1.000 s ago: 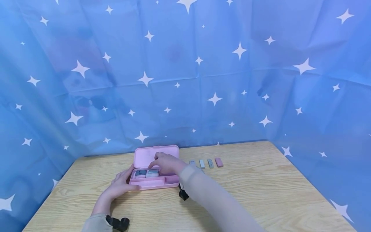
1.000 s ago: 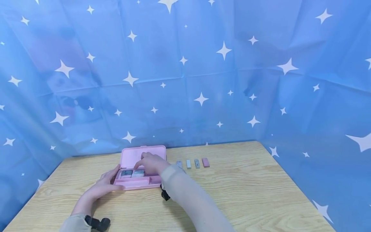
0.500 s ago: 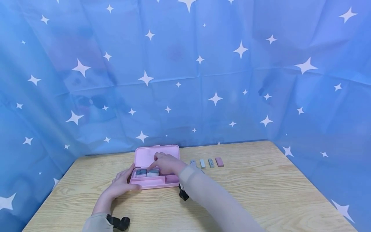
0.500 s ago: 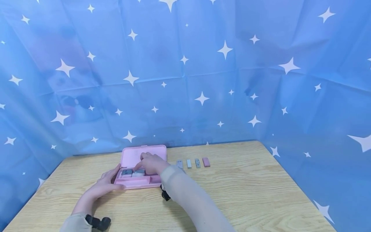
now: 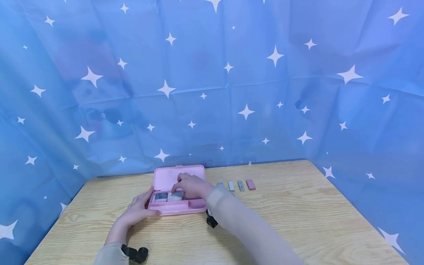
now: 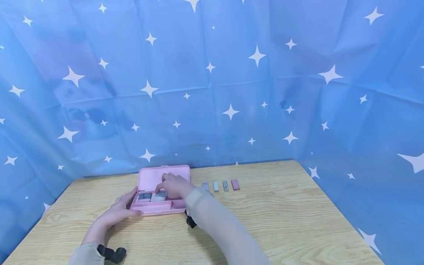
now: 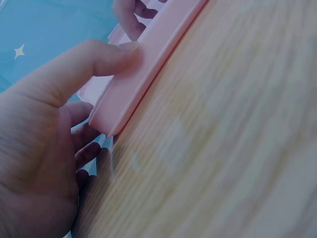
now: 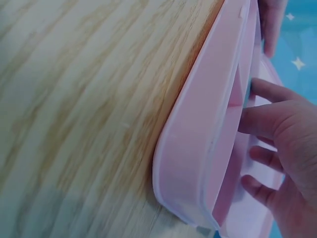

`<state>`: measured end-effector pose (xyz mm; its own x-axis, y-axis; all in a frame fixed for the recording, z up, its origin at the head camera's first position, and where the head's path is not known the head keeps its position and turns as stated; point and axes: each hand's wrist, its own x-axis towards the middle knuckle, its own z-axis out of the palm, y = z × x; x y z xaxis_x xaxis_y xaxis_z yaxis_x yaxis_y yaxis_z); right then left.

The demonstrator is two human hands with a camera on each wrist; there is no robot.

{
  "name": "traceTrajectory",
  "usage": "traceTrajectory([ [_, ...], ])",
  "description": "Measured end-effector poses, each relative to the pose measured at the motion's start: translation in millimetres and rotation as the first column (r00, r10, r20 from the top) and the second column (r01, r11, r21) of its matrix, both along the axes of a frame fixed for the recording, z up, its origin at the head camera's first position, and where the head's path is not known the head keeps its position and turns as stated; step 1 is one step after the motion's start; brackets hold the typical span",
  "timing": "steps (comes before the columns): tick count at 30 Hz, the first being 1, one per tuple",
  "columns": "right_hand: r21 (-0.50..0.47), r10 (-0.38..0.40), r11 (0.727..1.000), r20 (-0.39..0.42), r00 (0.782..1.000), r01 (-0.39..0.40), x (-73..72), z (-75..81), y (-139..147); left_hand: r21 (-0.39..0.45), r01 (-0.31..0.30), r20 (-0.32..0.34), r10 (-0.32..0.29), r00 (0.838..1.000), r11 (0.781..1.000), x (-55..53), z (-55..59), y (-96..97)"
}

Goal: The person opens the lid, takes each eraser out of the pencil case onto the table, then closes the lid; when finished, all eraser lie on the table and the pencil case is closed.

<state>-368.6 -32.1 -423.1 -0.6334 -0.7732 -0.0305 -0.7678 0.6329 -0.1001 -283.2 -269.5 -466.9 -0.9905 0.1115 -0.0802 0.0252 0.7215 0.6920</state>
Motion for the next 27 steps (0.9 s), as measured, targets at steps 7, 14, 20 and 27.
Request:
traceTrajectory([
  [7, 0.016, 0.010, 1.000, -0.016, 1.000, -0.009, 0.9, 6.0, 9.1, 0.001, -0.004, 0.006, 0.004, 1.000, 1.000, -0.3, 0.3, 0.2],
  [14, -0.062, 0.040, 0.997, 0.047, 0.998, -0.037, 1.2, 18.0, 21.8, -0.001, -0.001, 0.011, 0.001, 1.000, 1.000, 1.7, 1.0, 0.5],
  [20, -0.162, 0.069, 0.986, 0.144, 0.987, -0.045, 3.6, 25.6, 38.0, -0.002, 0.007, 0.004, -0.007, 1.000, 1.000, 1.9, 0.5, 0.1],
  [27, -0.226, 0.031, 0.974, 0.220, 0.975, 0.020, 11.5, 28.8, 60.6, -0.002, 0.005, 0.013, -0.005, 1.000, 1.000, 2.9, 0.1, -0.2],
])
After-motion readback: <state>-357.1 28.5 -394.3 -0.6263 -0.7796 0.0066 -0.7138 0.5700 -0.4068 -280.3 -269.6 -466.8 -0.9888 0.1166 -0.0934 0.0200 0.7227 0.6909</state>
